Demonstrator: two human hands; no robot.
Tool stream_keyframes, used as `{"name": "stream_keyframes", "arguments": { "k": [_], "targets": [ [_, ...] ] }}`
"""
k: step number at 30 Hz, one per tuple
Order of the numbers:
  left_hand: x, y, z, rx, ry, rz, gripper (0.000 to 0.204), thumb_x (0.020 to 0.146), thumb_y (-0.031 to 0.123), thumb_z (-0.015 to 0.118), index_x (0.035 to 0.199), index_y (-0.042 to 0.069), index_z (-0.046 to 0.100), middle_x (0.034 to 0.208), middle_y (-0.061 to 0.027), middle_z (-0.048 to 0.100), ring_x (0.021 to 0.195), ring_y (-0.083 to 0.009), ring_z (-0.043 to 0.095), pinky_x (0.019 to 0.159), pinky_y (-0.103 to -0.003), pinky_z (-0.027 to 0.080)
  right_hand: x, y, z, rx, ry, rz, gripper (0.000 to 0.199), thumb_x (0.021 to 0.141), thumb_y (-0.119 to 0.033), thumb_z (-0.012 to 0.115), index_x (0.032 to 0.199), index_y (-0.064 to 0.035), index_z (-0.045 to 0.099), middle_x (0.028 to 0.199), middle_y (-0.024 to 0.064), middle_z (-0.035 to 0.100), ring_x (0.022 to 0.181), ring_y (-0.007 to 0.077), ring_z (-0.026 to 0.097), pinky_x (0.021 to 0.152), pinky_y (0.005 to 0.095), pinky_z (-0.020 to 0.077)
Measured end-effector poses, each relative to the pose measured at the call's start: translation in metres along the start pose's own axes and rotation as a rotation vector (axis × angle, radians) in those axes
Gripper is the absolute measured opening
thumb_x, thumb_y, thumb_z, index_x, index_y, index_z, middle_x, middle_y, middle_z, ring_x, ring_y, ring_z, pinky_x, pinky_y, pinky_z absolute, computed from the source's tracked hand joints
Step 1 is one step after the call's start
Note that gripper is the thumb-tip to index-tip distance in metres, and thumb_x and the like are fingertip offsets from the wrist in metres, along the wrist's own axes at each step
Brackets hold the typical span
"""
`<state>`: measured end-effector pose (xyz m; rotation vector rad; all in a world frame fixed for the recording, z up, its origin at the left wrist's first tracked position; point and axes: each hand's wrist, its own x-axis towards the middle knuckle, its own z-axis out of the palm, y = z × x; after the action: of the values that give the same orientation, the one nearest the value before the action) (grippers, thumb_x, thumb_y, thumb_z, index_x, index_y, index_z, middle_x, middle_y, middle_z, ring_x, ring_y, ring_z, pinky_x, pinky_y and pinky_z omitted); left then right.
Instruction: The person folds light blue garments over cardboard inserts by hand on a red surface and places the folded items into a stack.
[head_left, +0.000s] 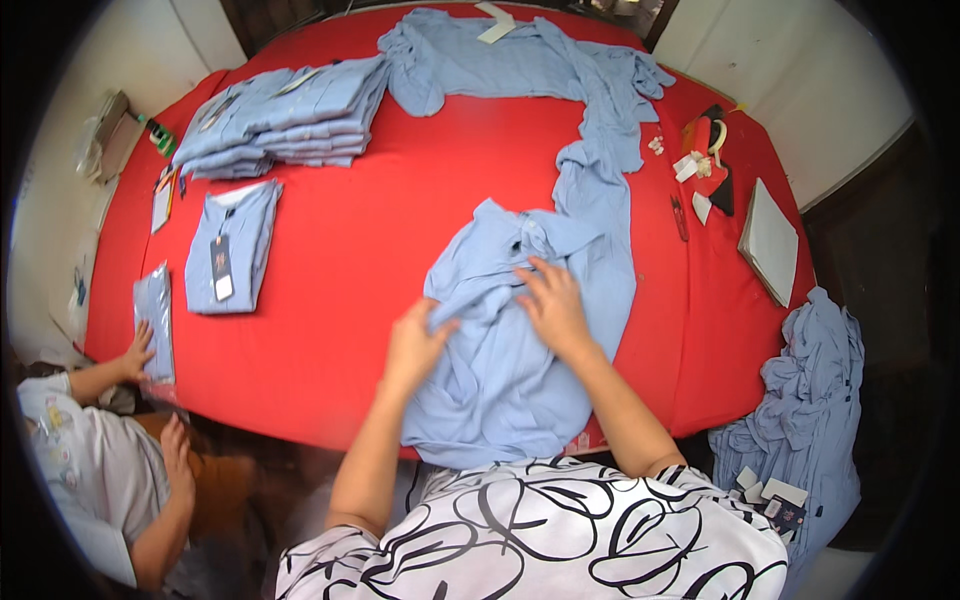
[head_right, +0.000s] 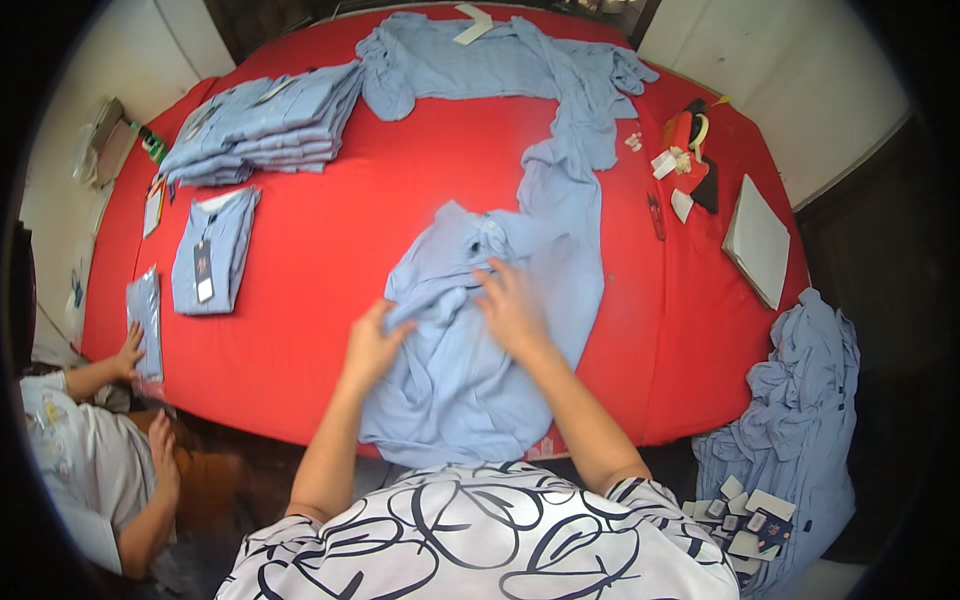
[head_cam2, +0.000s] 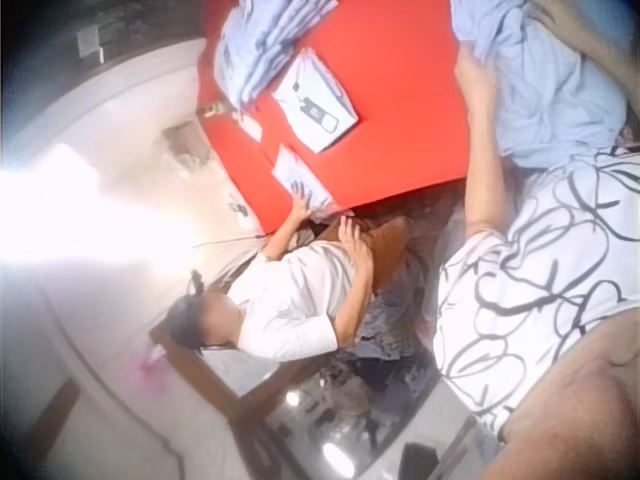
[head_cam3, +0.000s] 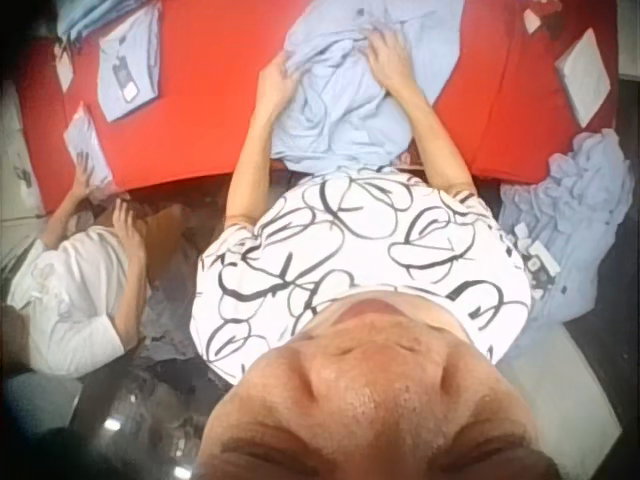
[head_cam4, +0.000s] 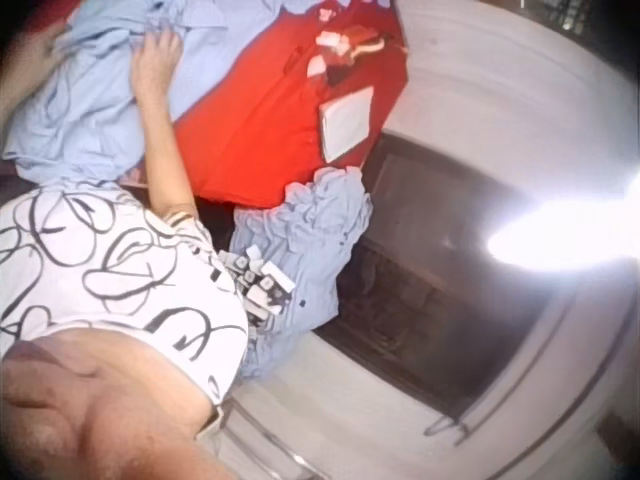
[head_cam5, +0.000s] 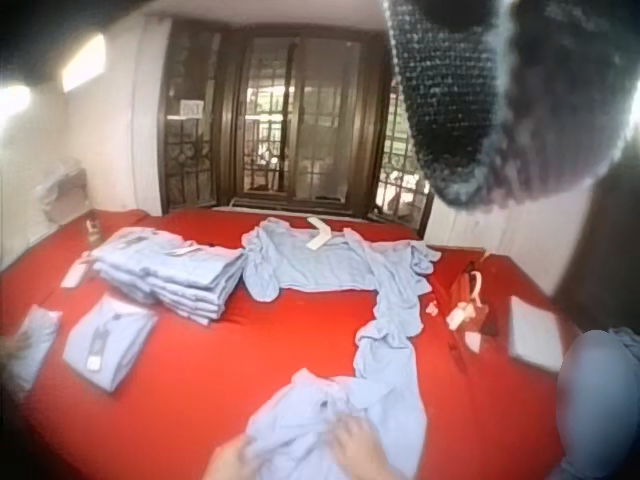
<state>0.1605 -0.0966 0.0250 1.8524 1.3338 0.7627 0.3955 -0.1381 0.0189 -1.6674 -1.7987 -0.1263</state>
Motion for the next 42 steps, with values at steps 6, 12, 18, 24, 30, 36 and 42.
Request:
{"name": "stream_keyframes", "arguments": {
  "k": [6, 12, 18, 24, 30, 36, 42],
  "targets": [
    [-0.042, -0.052, -0.063, -0.426, 0.333, -0.232, 0.019, 0.091, 0.018, 0.067, 0.095, -0.001, 0.062, 0.084, -0.0043, 0.062, 0.081, -0.0129, 0.056, 0.075, -0.028, 0.047, -0.033, 0.038, -0.034, 0.359, 0.093, 0.171, 0.010, 0.084, -0.007, 0.067, 0.092, -0.0033, 0.063, 0.095, 0.0114, 0.060, 0.095, 0.0295, 0.058, 0.083, 0.0391, 0.0451],
    [-0.130, -0.076, -0.093, -0.396, 0.520, -0.434, 0.029, 0.095, 0.025, 0.062, 0.105, -0.002, 0.061, 0.100, -0.0091, 0.066, 0.095, -0.0135, 0.059, 0.085, -0.028, 0.046, -0.084, 0.080, -0.139, 0.081, 0.216, 0.299, 0.008, 0.085, -0.005, 0.064, 0.093, -0.0034, 0.062, 0.096, 0.0111, 0.060, 0.099, 0.0296, 0.057, 0.084, 0.0387, 0.0436],
    [-0.173, -0.057, -0.077, 0.055, 0.325, -0.403, 0.057, 0.088, 0.031, 0.071, 0.126, -0.009, 0.054, 0.110, -0.0232, 0.067, 0.102, -0.0281, 0.065, 0.090, -0.037, 0.049, -0.119, 0.100, -0.173, -0.217, 0.076, 0.411, 0.016, 0.087, -0.005, 0.061, 0.103, -0.0027, 0.065, 0.115, 0.0139, 0.062, 0.112, 0.0324, 0.053, 0.098, 0.0418, 0.0418],
    [-0.144, -0.009, -0.026, 0.474, 0.207, -0.406, 0.073, 0.080, 0.040, 0.077, 0.127, -0.010, 0.053, 0.119, -0.0312, 0.061, 0.114, -0.0404, 0.059, 0.097, -0.042, 0.047, -0.059, 0.021, -0.066, 0.408, -0.148, 0.046, 0.025, 0.090, -0.002, 0.055, 0.112, -0.0004, 0.067, 0.120, 0.0150, 0.063, 0.116, 0.0328, 0.055, 0.100, 0.0401, 0.0421],
    [-0.145, 0.001, -0.018, -0.631, 0.135, -0.325, 0.058, 0.089, 0.031, 0.068, 0.132, -0.005, 0.053, 0.129, -0.0219, 0.060, 0.117, -0.0363, 0.059, 0.099, -0.044, 0.046, -0.034, -0.017, -0.027, 0.128, -0.532, -0.308, 0.027, 0.082, -0.009, 0.065, 0.108, -0.0064, 0.068, 0.110, 0.0091, 0.060, 0.107, 0.0294, 0.053, 0.093, 0.0403, 0.0411],
    [-0.166, 0.056, -0.100, -1.496, 0.170, -0.080, 0.046, 0.101, 0.029, 0.047, 0.135, -0.002, 0.051, 0.135, -0.0181, 0.057, 0.123, -0.0303, 0.056, 0.108, -0.045, 0.043, -0.006, 0.016, -0.163, 0.678, -0.756, -0.318, 0.017, 0.076, -0.012, 0.066, 0.092, -0.0059, 0.065, 0.090, 0.0057, 0.055, 0.095, 0.0251, 0.051, 0.088, 0.0363, 0.0424],
    [0.052, 0.118, -0.198, -1.309, 0.442, 0.292, 0.031, 0.100, 0.013, 0.047, 0.125, -0.005, 0.051, 0.129, -0.0190, 0.057, 0.119, -0.0310, 0.055, 0.108, -0.048, 0.040, 0.197, 0.123, -0.285, -0.363, 0.575, -0.472, 0.024, 0.074, 0.001, 0.050, 0.093, -0.0043, 0.064, 0.093, 0.0189, 0.065, 0.089, 0.0405, 0.059, 0.079, 0.0486, 0.0479]
  ]
}}
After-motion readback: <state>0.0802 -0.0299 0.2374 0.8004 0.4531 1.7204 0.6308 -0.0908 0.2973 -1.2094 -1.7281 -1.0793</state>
